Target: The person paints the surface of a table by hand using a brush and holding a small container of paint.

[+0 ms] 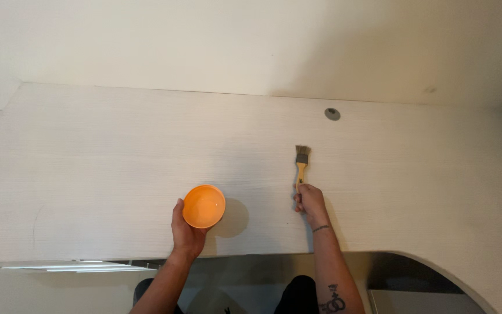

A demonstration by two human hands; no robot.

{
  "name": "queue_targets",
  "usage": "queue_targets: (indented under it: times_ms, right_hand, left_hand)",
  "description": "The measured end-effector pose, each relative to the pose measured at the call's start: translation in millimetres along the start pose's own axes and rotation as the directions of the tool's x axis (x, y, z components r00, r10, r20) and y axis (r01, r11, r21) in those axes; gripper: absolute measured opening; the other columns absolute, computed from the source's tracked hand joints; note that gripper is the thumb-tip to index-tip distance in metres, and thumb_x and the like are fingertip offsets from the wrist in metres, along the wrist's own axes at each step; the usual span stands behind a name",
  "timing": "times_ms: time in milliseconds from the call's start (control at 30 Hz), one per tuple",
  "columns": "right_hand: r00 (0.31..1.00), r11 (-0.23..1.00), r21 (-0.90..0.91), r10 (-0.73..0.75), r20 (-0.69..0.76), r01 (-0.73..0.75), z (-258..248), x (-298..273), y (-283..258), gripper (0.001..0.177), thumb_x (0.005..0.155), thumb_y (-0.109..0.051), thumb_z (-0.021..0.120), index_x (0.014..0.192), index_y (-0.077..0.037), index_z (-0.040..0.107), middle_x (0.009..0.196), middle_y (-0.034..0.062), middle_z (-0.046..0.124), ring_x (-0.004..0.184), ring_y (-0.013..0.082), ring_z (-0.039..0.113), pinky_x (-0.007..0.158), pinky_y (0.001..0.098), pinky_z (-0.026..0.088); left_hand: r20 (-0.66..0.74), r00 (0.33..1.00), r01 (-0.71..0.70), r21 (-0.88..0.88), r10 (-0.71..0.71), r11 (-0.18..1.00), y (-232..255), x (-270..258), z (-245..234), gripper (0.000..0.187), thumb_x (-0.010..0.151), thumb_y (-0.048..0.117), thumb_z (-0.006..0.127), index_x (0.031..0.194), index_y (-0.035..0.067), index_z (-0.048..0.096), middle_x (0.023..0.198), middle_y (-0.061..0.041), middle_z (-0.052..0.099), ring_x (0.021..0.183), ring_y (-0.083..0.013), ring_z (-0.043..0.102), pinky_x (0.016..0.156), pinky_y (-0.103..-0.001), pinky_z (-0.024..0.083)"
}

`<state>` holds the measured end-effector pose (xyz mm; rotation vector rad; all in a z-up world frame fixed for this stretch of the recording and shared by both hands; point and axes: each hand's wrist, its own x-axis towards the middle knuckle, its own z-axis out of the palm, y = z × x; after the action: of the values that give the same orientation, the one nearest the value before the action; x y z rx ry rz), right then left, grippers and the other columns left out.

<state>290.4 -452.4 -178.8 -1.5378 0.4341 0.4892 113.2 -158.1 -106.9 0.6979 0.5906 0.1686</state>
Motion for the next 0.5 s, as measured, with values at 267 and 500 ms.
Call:
queue_targets:
  times_ms: [267, 500]
  right_hand:
    - [1.000, 1.000, -0.021, -0.002, -0.005, 0.002, 3, -5, -6, 0.032, 0.103, -0.025, 0.050, 0.111, 0.001, 0.066, 0.061, 0.0034, 0.054, 0.043, 0.0093, 0.040, 0.043, 0.0282, 0.043]
    - [1.000, 1.000, -0.006, -0.022, 0.019, 0.022, -2, 5, 1, 0.032, 0.102, -0.025, 0.051, 0.112, 0.002, 0.066, 0.062, 0.0035, 0.054, 0.043, 0.0094, 0.040, 0.043, 0.0280, 0.043]
  left_hand:
    - [-0.006, 1.000, 0.018, -0.027, -0.019, 0.999, -3, 6, -5, 0.063, 0.102, 0.053, 0.029, 0.139, 0.008, 0.053, 0.135, -0.013, 0.060, 0.125, -0.0299, 0.058, 0.104, -0.051, 0.046]
    - [-0.023, 0.999, 0.025, -0.008, -0.026, 1.000, -2, 6, 0, 0.063, 0.102, 0.053, 0.028, 0.139, 0.008, 0.052, 0.135, -0.014, 0.061, 0.125, -0.0306, 0.058, 0.103, -0.054, 0.047]
